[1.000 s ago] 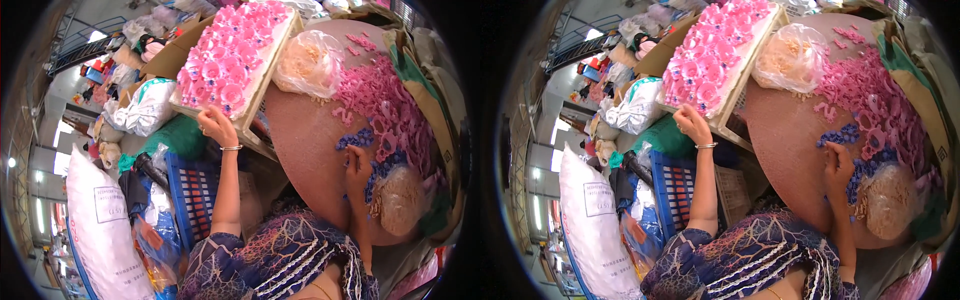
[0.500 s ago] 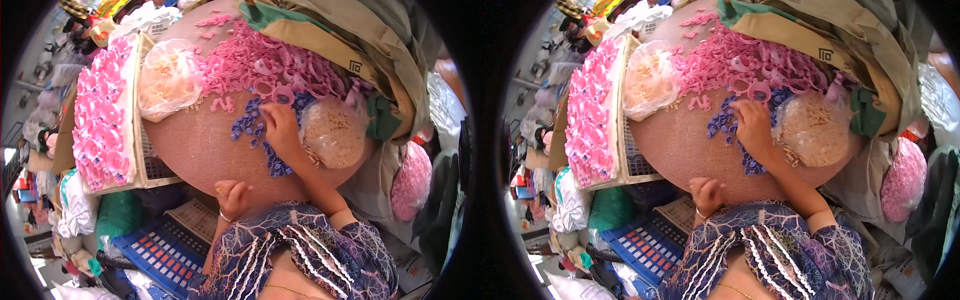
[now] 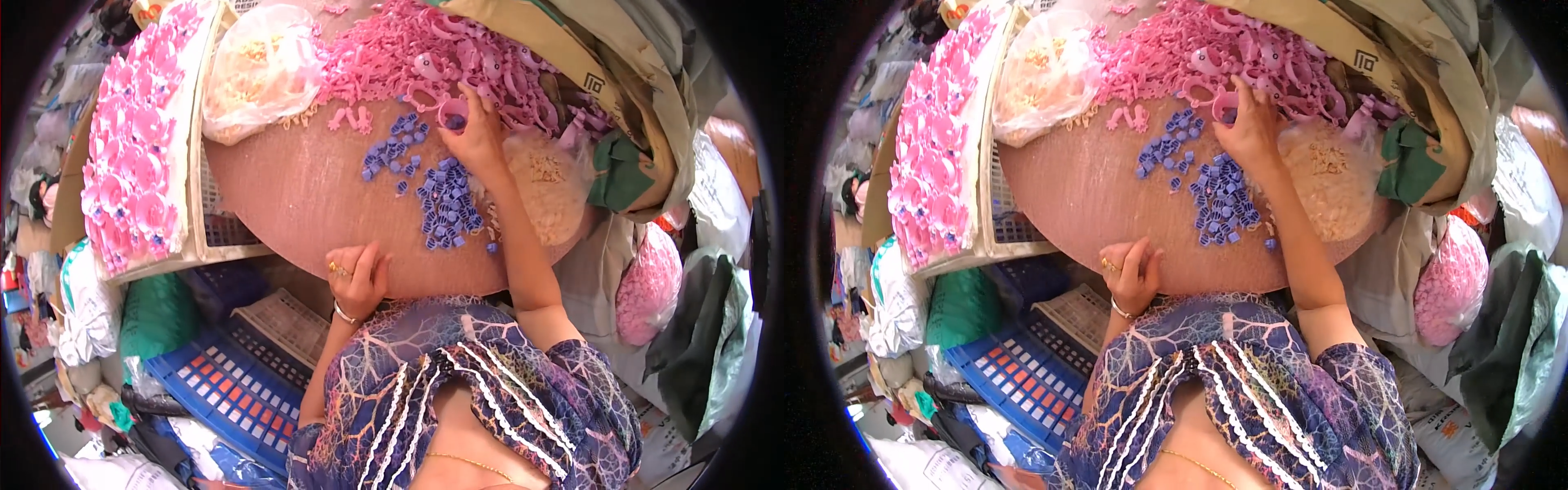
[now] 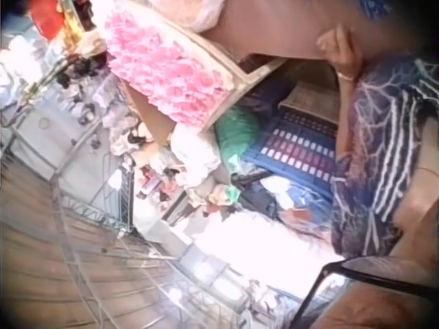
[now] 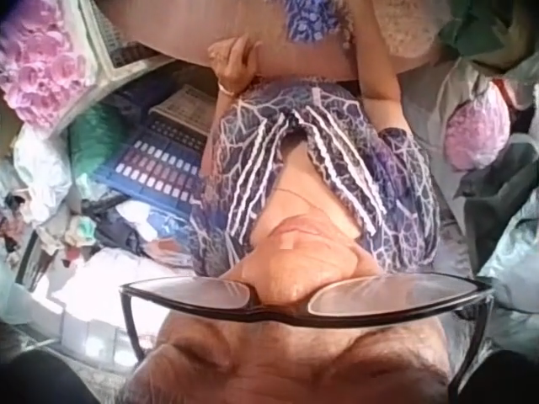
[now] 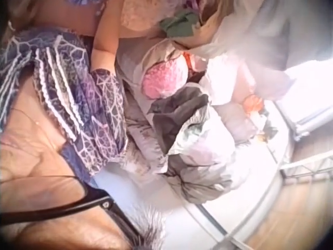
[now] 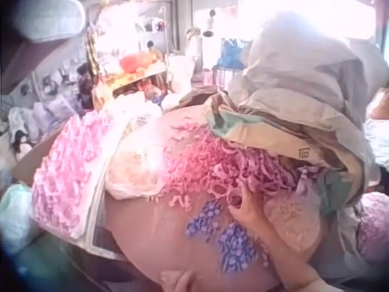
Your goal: Assembling small plastic toy components by hand in a workshop environment.
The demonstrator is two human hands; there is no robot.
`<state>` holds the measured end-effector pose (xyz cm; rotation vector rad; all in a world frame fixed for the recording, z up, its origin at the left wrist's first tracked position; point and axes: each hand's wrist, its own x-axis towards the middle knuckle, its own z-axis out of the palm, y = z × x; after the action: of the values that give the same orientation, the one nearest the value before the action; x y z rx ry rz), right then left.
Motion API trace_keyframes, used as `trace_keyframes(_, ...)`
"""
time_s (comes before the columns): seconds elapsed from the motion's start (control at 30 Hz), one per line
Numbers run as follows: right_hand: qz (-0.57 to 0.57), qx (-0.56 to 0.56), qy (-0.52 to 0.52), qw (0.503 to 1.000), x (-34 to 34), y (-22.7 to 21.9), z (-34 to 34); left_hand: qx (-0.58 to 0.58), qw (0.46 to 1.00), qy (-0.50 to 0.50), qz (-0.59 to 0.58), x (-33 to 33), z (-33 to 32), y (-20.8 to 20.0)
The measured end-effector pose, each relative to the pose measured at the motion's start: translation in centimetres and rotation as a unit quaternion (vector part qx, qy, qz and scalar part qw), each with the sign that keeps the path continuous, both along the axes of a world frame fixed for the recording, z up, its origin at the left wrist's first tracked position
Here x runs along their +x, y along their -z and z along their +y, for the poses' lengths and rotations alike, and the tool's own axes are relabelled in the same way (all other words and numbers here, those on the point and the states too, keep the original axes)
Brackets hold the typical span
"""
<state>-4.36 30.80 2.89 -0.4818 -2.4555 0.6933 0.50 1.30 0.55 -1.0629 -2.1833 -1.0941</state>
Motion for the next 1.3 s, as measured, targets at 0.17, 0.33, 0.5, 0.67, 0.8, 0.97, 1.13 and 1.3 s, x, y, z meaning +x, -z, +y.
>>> trace_keyframes(0.17,0.032,-0.107,-0.059,0.992,1.5,-3.1,-5.8,0.013,1.0,-0.025,0.008,0.3,-0.3,0.1)
trace_keyframes(0.33,-0.033,-0.171,-0.157,0.972,4.6,-0.3,-13.6,0.01,0.997,-0.071,-0.033,0.6,-0.1,0.7)
trace_keyframes(0.5,0.011,-0.031,-0.115,0.993,3.8,-1.0,-10.9,-0.055,0.984,-0.142,-0.088,0.5,0.3,0.7)
trace_keyframes(0.67,-0.071,0.015,-0.17,0.983,3.4,-1.0,-7.0,-0.077,0.981,-0.173,-0.052,0.5,0.5,0.1)
trace_keyframes(0.8,-0.07,0.088,-0.17,0.979,3.1,0.0,-7.1,-0.072,0.981,-0.174,-0.045,0.4,0.6,-0.5)
trace_keyframes(0.97,-0.011,0.027,-0.184,0.983,3.3,-2.9,-9.3,-0.057,0.98,-0.178,-0.061,0.3,0.5,0.6)
trace_keyframes(1.13,-0.018,-0.123,-0.316,0.94,5.4,-2.4,-13.2,0.038,0.987,-0.15,-0.051,0.5,0.3,1.6)
trace_keyframes(1.3,-0.016,0.026,-0.281,0.959,6.2,-1.7,-14.5,0.055,0.989,-0.128,-0.053,0.4,0.1,1.4)
